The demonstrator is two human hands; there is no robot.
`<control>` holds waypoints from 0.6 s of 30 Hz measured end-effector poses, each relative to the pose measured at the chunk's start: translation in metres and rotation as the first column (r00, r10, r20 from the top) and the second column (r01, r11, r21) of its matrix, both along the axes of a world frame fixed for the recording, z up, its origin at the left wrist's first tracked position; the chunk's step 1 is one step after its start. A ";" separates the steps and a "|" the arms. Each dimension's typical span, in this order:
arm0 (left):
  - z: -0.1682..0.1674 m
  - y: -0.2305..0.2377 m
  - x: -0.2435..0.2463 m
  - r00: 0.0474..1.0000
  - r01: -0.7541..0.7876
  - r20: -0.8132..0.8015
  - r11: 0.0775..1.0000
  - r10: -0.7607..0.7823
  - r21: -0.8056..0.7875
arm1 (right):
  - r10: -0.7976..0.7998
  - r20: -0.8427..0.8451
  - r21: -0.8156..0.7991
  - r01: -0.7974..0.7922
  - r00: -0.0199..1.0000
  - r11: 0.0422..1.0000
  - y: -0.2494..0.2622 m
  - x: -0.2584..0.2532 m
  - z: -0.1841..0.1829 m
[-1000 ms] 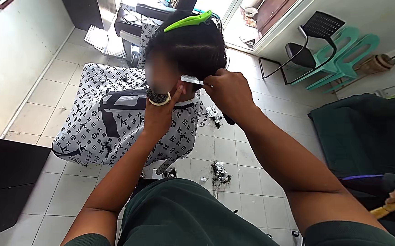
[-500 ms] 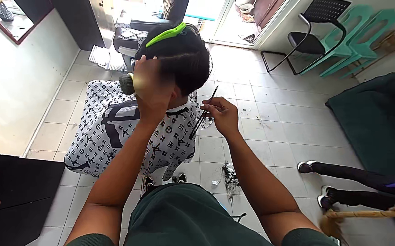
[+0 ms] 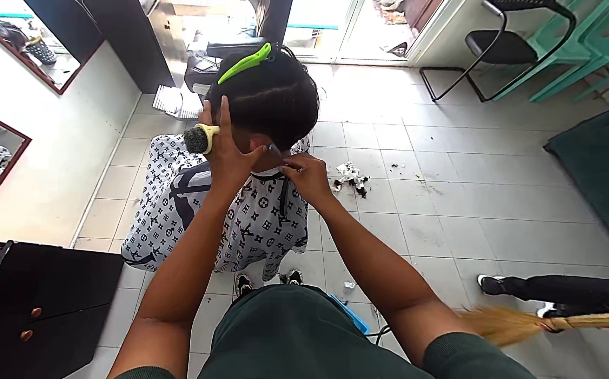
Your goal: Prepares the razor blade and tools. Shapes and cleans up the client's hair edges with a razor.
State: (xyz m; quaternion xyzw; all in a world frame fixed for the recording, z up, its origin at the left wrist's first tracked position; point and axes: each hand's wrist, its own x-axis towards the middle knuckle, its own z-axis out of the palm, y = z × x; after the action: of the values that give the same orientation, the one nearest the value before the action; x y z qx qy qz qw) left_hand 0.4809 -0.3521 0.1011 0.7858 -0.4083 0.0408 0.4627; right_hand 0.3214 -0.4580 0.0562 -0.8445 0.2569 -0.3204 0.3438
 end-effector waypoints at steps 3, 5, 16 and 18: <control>0.001 0.003 0.001 1.000 -0.013 -0.005 1.000 0.013 0.014 | 0.021 -0.043 -0.002 -0.022 0.999 1.000 0.002 0.005 0.006; 0.001 0.004 0.002 1.000 -0.020 -0.001 1.000 0.020 0.018 | 0.037 -0.048 -0.007 -0.037 0.998 0.999 0.002 0.008 0.006; 0.001 0.006 0.006 1.000 -0.006 -0.023 1.000 0.007 0.024 | 0.056 -0.107 -0.052 -0.062 0.993 0.997 0.000 0.013 0.012; 0.001 0.006 0.006 1.000 -0.003 -0.029 1.000 0.004 0.027 | 0.056 -0.117 -0.068 -0.064 0.992 0.996 0.000 0.013 0.013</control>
State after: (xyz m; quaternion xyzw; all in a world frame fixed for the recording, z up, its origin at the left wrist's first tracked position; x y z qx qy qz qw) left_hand 0.4872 -0.3466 0.1019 0.7931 -0.4007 0.0248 0.4579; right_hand 0.3348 -0.4582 0.0690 -0.8806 0.2393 -0.2698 0.3075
